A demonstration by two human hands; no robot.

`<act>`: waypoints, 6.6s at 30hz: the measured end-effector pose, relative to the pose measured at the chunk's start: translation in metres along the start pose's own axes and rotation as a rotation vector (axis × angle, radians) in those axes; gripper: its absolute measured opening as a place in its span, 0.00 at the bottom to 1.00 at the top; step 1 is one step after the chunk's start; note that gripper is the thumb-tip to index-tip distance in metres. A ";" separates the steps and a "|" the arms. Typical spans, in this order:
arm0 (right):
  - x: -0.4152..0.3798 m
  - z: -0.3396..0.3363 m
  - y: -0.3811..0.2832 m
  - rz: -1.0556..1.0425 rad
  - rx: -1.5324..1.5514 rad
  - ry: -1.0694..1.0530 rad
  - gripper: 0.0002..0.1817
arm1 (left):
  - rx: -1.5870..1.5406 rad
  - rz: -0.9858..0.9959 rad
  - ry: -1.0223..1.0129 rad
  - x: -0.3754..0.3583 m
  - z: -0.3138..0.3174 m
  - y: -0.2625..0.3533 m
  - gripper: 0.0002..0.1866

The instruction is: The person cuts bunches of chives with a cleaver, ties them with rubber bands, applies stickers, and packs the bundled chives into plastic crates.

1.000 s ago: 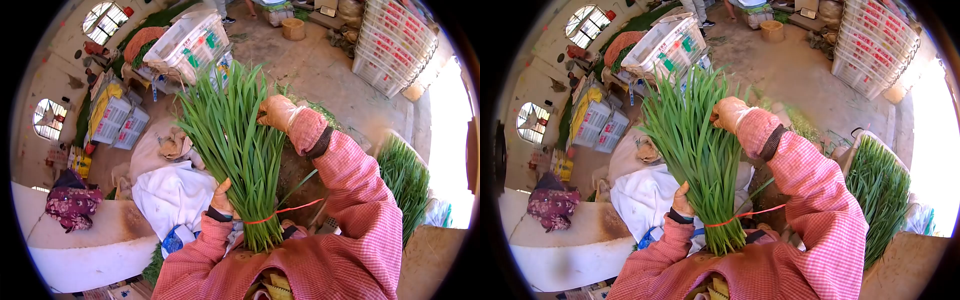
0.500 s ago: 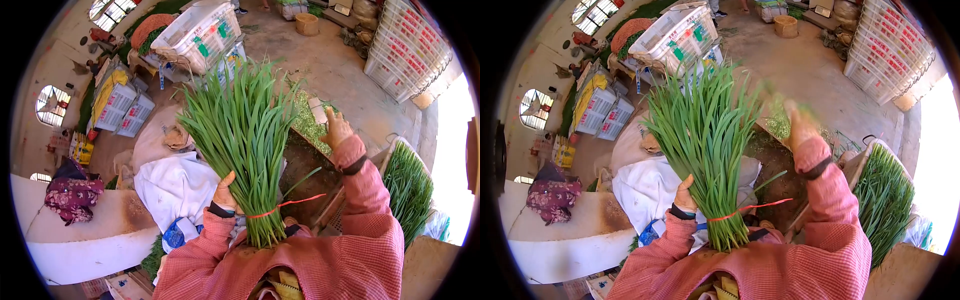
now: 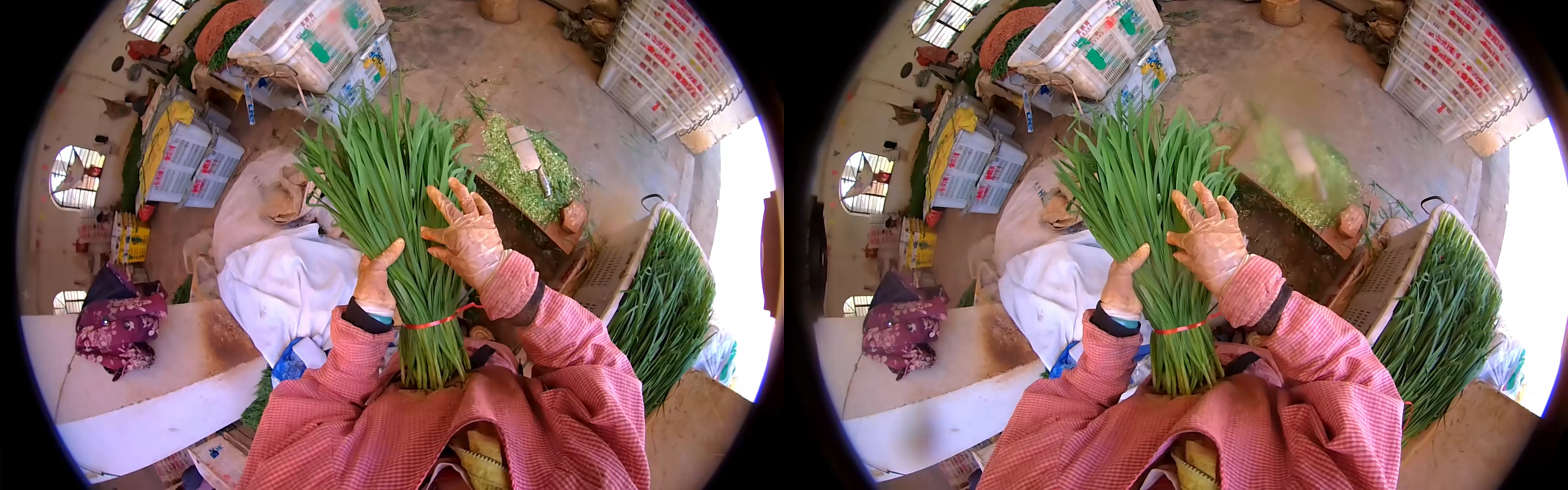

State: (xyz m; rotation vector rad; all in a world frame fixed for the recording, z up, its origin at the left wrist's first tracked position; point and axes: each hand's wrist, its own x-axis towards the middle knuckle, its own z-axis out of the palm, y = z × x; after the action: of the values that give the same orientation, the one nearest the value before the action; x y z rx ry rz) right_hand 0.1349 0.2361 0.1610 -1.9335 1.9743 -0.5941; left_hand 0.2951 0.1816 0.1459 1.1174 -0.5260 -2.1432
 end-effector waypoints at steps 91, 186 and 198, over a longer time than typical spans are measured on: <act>-0.004 0.032 0.107 0.575 1.774 0.232 0.44 | 0.196 0.055 -0.124 0.100 0.068 -0.056 0.15; 0.051 -0.098 0.049 -0.182 1.074 0.373 0.37 | 0.936 -0.481 -0.831 0.064 0.009 0.082 0.37; 0.044 -0.058 0.061 0.256 1.566 0.136 0.40 | 0.738 0.227 -1.006 0.108 0.108 0.109 0.60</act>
State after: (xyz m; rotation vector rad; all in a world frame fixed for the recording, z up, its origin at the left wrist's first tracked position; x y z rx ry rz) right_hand 0.0515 0.1972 0.1839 -0.6349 0.9958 -1.5358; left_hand 0.1996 0.0340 0.2112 0.1501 -1.8913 -2.2225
